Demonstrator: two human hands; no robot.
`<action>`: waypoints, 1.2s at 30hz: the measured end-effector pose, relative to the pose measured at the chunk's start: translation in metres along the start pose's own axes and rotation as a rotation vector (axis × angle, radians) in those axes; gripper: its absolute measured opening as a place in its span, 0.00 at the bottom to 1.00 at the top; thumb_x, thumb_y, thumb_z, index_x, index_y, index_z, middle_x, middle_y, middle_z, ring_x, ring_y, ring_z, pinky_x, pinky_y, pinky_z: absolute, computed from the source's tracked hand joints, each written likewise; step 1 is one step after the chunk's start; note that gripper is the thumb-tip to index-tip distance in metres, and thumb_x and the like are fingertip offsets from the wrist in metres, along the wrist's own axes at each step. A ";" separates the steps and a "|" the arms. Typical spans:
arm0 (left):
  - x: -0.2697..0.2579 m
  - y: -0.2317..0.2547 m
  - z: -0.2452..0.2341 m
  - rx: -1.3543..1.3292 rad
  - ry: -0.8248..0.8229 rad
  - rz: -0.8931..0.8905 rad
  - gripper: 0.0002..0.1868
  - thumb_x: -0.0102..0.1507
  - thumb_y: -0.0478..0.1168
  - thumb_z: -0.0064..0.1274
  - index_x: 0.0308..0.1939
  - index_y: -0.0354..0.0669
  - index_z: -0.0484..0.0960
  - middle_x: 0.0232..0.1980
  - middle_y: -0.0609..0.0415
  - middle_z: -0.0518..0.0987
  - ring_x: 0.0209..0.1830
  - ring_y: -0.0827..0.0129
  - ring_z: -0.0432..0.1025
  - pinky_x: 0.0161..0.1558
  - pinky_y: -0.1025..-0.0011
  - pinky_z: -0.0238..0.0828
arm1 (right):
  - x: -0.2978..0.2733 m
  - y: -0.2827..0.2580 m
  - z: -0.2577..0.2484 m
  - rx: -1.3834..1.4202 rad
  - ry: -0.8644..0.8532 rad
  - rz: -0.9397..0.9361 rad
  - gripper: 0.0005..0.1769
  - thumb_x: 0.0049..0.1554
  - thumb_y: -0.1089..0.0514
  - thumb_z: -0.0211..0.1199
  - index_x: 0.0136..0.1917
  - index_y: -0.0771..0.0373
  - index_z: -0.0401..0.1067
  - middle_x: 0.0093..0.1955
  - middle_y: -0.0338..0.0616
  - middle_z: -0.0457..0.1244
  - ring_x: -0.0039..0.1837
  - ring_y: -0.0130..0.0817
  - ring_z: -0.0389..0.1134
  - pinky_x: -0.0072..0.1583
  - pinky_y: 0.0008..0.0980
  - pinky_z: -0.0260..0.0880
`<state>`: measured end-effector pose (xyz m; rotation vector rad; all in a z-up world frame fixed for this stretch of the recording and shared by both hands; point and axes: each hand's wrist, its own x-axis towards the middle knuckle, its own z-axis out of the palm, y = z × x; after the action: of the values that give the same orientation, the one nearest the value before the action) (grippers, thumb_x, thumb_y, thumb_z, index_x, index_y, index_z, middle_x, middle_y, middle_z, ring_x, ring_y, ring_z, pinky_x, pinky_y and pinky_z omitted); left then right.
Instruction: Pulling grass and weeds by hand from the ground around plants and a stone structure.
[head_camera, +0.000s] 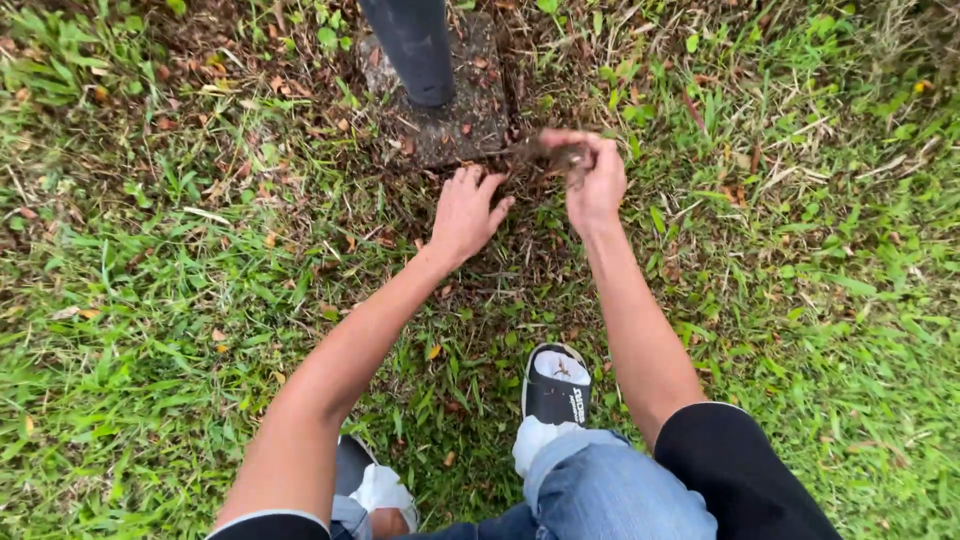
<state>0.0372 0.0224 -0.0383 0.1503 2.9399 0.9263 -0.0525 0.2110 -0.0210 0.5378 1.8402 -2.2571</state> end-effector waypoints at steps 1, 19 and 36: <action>-0.002 0.000 0.006 -0.002 0.027 -0.010 0.23 0.66 0.50 0.58 0.59 0.41 0.77 0.56 0.40 0.73 0.57 0.48 0.67 0.58 0.53 0.64 | 0.017 0.028 -0.010 0.140 -0.111 0.045 0.13 0.64 0.61 0.46 0.39 0.56 0.68 0.38 0.37 0.62 0.36 0.26 0.59 0.42 0.31 0.68; -0.020 0.005 0.022 0.006 0.262 -0.024 0.10 0.66 0.40 0.57 0.48 0.42 0.78 0.52 0.44 0.73 0.55 0.51 0.67 0.54 0.55 0.66 | -0.005 0.061 0.007 -1.079 -0.252 -0.227 0.22 0.64 0.44 0.59 0.47 0.65 0.81 0.33 0.50 0.69 0.37 0.39 0.68 0.44 0.44 0.70; -0.032 -0.006 0.023 -0.112 -0.114 -0.181 0.09 0.72 0.42 0.45 0.48 0.40 0.73 0.41 0.47 0.80 0.37 0.58 0.76 0.38 0.59 0.75 | -0.014 0.015 -0.018 -0.772 -0.445 -0.431 0.19 0.60 0.60 0.61 0.64 0.64 0.73 0.52 0.45 0.67 0.45 0.34 0.67 0.44 0.38 0.71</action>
<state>0.0702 0.0270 -0.0597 -0.0653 2.7347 1.0153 -0.0315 0.2241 -0.0327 -0.4795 2.4637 -1.4484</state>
